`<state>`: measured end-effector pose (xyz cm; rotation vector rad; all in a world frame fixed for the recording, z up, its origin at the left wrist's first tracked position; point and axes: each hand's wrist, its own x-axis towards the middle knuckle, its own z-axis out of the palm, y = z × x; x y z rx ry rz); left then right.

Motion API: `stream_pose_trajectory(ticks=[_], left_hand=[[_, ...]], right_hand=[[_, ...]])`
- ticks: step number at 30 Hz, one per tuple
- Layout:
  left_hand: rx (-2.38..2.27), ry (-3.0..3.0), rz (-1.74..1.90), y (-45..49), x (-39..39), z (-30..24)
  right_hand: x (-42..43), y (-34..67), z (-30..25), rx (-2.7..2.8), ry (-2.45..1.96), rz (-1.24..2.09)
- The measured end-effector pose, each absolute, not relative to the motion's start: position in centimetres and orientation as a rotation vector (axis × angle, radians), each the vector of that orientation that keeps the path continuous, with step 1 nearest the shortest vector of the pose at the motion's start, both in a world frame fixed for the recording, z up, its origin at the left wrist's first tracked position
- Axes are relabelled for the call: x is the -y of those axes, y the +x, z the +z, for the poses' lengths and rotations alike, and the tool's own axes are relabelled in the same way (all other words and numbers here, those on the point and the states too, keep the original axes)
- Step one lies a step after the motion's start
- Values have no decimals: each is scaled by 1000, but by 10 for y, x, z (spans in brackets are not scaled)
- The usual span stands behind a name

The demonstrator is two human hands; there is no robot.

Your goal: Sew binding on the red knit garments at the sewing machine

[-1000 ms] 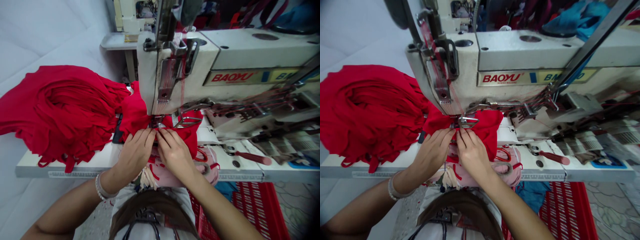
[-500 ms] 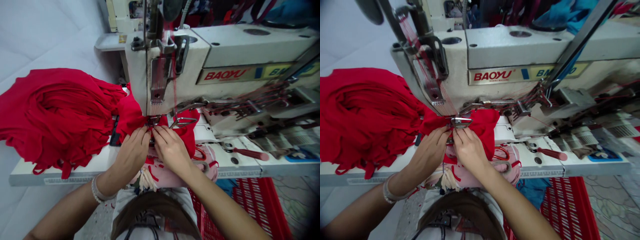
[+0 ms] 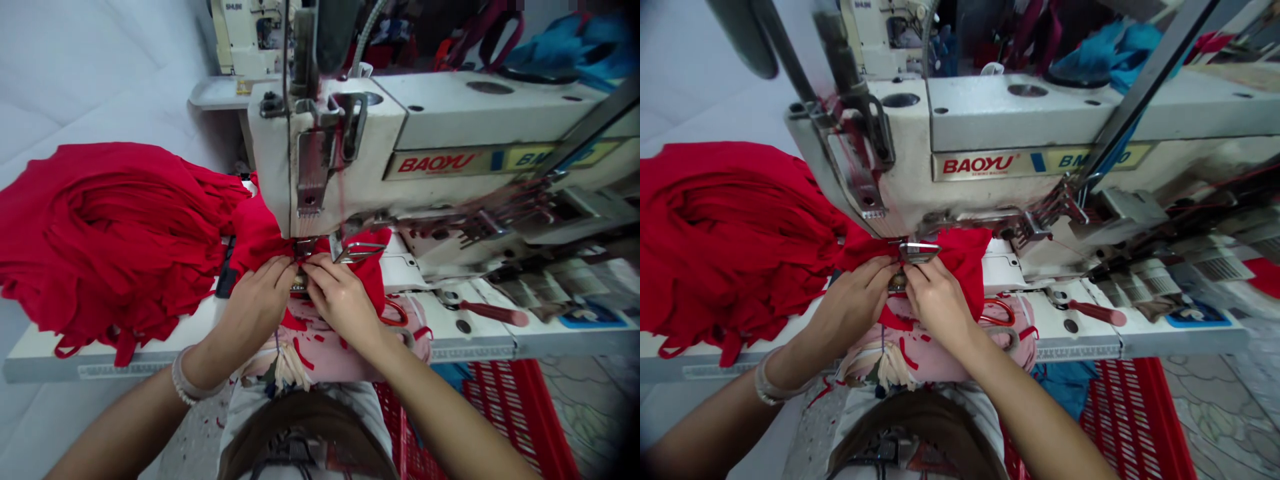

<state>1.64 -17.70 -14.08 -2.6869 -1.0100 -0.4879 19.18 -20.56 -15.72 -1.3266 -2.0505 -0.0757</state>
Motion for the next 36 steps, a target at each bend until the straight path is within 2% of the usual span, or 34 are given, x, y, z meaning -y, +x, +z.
stream_pose_trajectory(ticks=[11, 19, 23, 26, 29, 31, 33, 35, 36], left_hand=[[931, -2690, -542, 10, 174, -144], [1016, -2690, -643, 20, 179, -144], [1475, -2481, -1195, -4, 174, -159], [2155, -2476, -1557, -33, 176, -171], [2893, -2658, -1607, -58, 185, -173], [3109, -2669, -1635, -70, 193, -170], [3263, -2620, -1686, -80, 199, -165], [3500, -2440, -1752, -87, 202, -162], [3571, -2248, -1917, -89, 201, -161]], right_hand=[[207, 197, -159, 2095, -1354, -93], [216, 184, -154, 2299, -1255, -582], [247, 209, -156, 2142, -1147, -443], [272, 239, -169, 1711, -1473, -225], [286, 260, -182, 1557, -1652, 375], [290, 266, -178, 1433, -1552, 725], [289, 266, -163, 1173, -1415, 706], [281, 255, -143, 995, -1326, 392], [274, 246, -135, 1026, -1317, 176]])
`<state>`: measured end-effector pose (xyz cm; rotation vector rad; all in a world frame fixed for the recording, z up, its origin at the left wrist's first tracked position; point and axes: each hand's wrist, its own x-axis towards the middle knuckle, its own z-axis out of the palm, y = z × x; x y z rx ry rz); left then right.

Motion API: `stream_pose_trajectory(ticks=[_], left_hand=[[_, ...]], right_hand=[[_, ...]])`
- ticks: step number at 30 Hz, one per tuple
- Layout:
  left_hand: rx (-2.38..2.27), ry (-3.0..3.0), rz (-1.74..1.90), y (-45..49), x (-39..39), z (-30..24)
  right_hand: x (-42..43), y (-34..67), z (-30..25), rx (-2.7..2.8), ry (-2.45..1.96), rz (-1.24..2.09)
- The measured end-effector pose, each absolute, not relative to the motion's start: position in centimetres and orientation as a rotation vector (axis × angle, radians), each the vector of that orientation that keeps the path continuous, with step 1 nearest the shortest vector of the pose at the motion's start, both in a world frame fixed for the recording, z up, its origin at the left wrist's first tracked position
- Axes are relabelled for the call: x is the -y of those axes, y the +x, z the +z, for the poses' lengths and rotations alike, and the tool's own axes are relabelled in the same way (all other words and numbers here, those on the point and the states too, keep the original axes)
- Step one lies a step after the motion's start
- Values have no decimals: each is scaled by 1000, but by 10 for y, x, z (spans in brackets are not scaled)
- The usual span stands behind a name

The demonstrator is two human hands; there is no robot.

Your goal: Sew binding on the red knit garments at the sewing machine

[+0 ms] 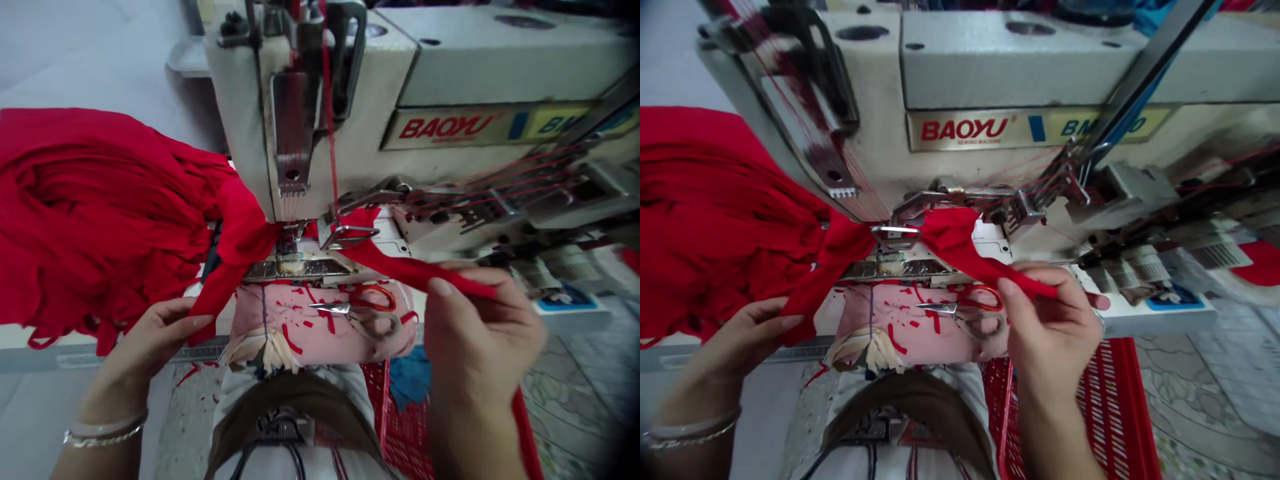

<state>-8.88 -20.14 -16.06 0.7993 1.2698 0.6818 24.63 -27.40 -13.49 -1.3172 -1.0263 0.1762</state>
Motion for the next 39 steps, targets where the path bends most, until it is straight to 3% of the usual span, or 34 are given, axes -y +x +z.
stream_pose_trajectory(ticks=[5, 10, 13, 18, 21, 24, 28, 39], left_hand=[[-976, 502, 1360, -83, 182, -141], [-626, 705, 1605, -48, 166, -101], [-689, 1227, 1453, -14, 163, -99], [-934, 2718, 928, 14, 165, -130], [-1075, 3140, 652, 13, 176, -137], [-1238, 3218, 414, 13, 191, -132], [-1373, 3163, 275, 17, 200, -127], [-1148, 3141, 464, 17, 194, -138]], right_hand=[[229, 190, -142, 2099, -1038, -424], [215, 197, -166, 2233, -1151, -452], [218, 219, -158, 2257, -1232, -461], [222, 230, -145, 2252, -1334, -496], [221, 219, -148, 2229, -1342, -550], [219, 205, -151, 2141, -1424, -585], [221, 194, -153, 2013, -1455, -382], [228, 192, -157, 2150, -1413, -470]])
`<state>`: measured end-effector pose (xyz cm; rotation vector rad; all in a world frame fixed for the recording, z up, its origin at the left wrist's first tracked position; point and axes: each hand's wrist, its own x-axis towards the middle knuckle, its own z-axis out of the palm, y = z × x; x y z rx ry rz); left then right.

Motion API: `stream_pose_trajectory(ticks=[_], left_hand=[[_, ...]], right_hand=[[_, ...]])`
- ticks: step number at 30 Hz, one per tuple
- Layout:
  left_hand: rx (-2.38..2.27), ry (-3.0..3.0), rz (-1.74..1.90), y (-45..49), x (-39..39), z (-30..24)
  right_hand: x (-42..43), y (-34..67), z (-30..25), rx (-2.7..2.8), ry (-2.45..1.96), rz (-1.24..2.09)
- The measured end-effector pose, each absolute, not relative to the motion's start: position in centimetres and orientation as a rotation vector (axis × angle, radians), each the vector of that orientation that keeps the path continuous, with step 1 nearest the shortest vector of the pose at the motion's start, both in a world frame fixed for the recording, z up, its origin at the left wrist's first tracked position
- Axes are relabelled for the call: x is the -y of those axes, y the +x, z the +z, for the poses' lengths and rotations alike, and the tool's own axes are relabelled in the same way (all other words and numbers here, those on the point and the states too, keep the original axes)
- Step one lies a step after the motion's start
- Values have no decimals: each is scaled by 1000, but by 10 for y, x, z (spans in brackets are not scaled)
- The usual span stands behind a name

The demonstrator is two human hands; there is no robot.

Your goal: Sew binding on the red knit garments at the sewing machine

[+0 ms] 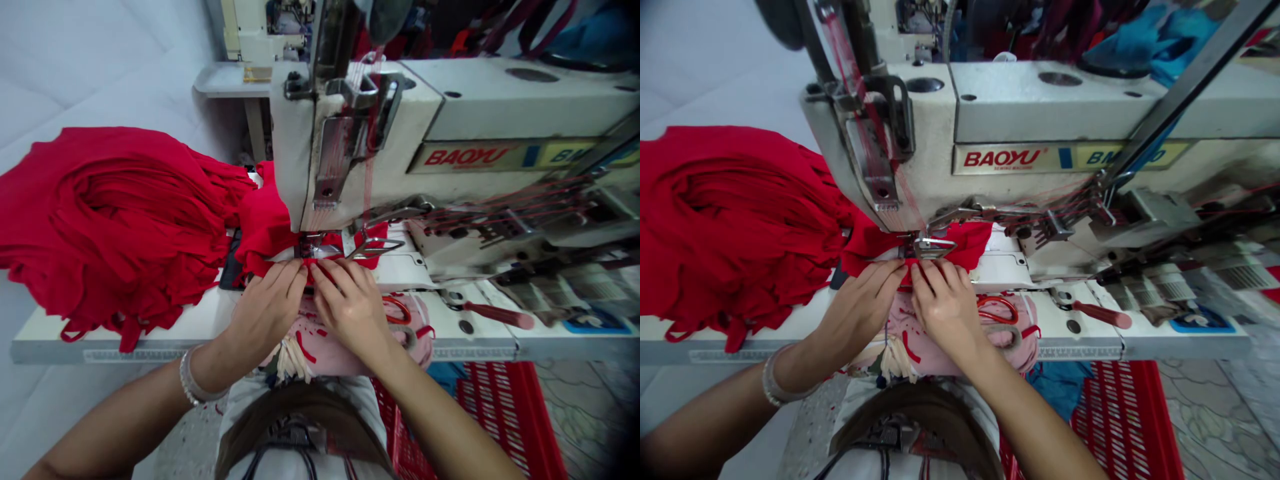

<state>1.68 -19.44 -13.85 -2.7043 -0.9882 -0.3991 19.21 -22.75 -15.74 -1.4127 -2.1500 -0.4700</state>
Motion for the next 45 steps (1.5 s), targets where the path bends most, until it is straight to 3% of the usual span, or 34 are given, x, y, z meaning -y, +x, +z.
stream_pose_trajectory(ticks=[26, 35, 45], left_hand=[[1060, -2697, -423, 19, 185, -140], [1096, -2750, -440, 19, 183, -141], [965, -2756, -544, 10, 172, -142]], right_hand=[[209, 190, -158, 2153, -1414, -412], [208, 190, -158, 2065, -1393, -136], [206, 198, -160, 2085, -1372, -90]])
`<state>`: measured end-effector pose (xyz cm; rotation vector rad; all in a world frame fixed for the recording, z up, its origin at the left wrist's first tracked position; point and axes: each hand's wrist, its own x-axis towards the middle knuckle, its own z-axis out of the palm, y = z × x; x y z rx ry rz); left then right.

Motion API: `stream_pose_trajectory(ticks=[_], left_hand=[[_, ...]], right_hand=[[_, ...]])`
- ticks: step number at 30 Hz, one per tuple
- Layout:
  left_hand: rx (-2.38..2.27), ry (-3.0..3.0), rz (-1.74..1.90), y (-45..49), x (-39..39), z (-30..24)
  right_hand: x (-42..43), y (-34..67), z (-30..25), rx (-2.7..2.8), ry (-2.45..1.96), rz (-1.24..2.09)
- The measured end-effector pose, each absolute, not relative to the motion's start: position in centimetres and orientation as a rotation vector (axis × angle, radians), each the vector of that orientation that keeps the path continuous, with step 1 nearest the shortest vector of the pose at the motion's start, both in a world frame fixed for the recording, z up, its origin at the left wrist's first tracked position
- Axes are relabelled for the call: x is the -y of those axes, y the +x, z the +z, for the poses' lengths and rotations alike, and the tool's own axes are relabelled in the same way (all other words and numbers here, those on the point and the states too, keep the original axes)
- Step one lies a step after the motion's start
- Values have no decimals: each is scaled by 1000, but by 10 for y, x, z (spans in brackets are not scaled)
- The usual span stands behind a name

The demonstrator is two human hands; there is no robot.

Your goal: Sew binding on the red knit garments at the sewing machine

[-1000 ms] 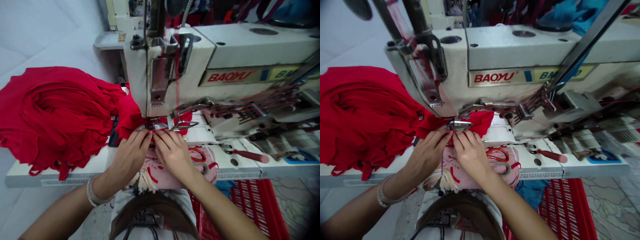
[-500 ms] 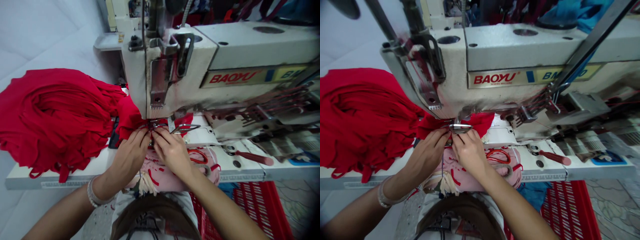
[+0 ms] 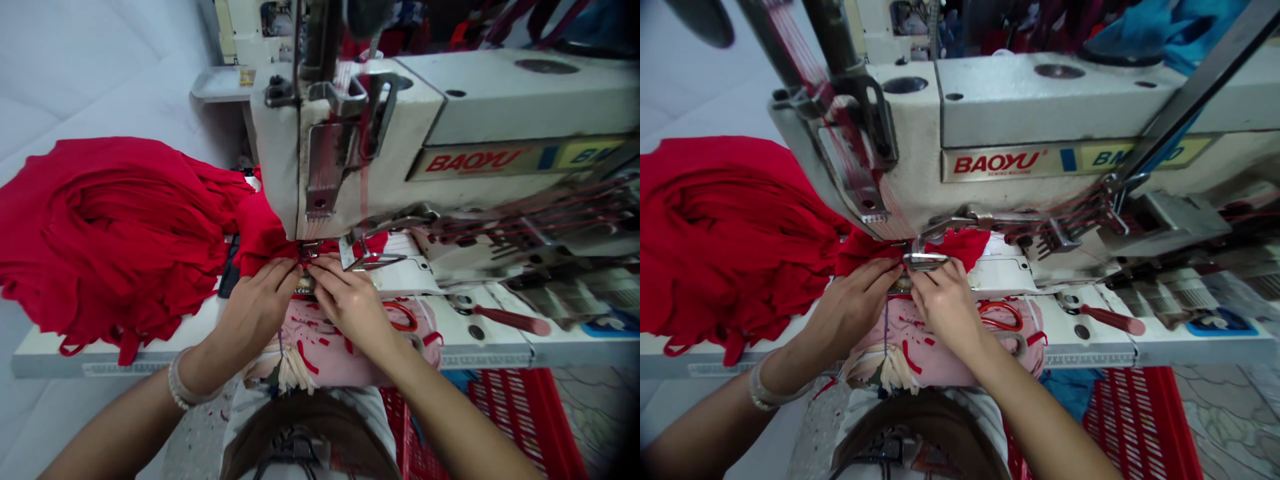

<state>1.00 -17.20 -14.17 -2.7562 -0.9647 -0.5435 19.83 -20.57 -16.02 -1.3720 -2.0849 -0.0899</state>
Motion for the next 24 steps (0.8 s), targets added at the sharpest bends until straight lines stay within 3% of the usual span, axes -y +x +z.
stream_pose_trajectory(ticks=[7, 18, 24], left_hand=[[988, -2676, -428, 13, 174, -135], [1047, -2713, -216, 19, 185, -129], [1598, -2745, -307, 14, 135, -117]], right_hand=[[206, 202, -162, 2105, -1366, -151], [210, 196, -152, 2335, -1265, -553], [178, 267, -139, 2258, -1370, -233]])
